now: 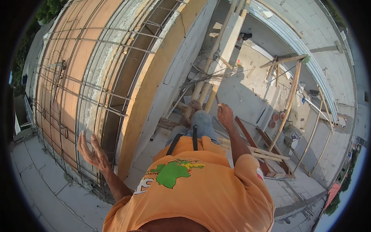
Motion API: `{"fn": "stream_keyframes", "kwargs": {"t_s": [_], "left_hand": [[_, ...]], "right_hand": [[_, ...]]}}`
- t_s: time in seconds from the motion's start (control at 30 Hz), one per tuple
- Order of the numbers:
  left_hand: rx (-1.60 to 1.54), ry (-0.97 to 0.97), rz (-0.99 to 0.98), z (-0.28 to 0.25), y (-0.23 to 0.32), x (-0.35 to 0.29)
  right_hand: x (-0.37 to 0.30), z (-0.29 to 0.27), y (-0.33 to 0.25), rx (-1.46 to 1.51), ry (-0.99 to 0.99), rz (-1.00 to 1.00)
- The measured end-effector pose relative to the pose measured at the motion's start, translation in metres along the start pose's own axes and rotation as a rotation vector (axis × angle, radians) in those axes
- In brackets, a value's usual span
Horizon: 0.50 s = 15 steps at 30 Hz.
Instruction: The person places bundles of thin wire into a concrete reinforcement structure and ties them together by hand and using pliers.
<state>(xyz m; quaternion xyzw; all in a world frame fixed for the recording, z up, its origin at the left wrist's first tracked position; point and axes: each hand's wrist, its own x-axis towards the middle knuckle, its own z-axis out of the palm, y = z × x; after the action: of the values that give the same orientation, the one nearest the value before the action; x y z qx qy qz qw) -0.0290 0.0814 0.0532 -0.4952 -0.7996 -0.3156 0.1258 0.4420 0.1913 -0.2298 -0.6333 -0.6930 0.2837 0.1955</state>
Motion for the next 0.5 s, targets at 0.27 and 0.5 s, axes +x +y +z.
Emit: {"fn": "stream_keyframes", "kwargs": {"t_s": [0.27, 0.5], "left_hand": [[-0.779, -0.839, 0.096, 0.086, 0.137, -0.062], [-0.618, -1.069, -0.324, 0.317, 0.098, -0.16]], "right_hand": [[-0.016, 0.074, 0.021, 0.031, -0.148, 0.154], [-0.012, 0.166, 0.066, 0.2, -0.214, 0.284]]}}
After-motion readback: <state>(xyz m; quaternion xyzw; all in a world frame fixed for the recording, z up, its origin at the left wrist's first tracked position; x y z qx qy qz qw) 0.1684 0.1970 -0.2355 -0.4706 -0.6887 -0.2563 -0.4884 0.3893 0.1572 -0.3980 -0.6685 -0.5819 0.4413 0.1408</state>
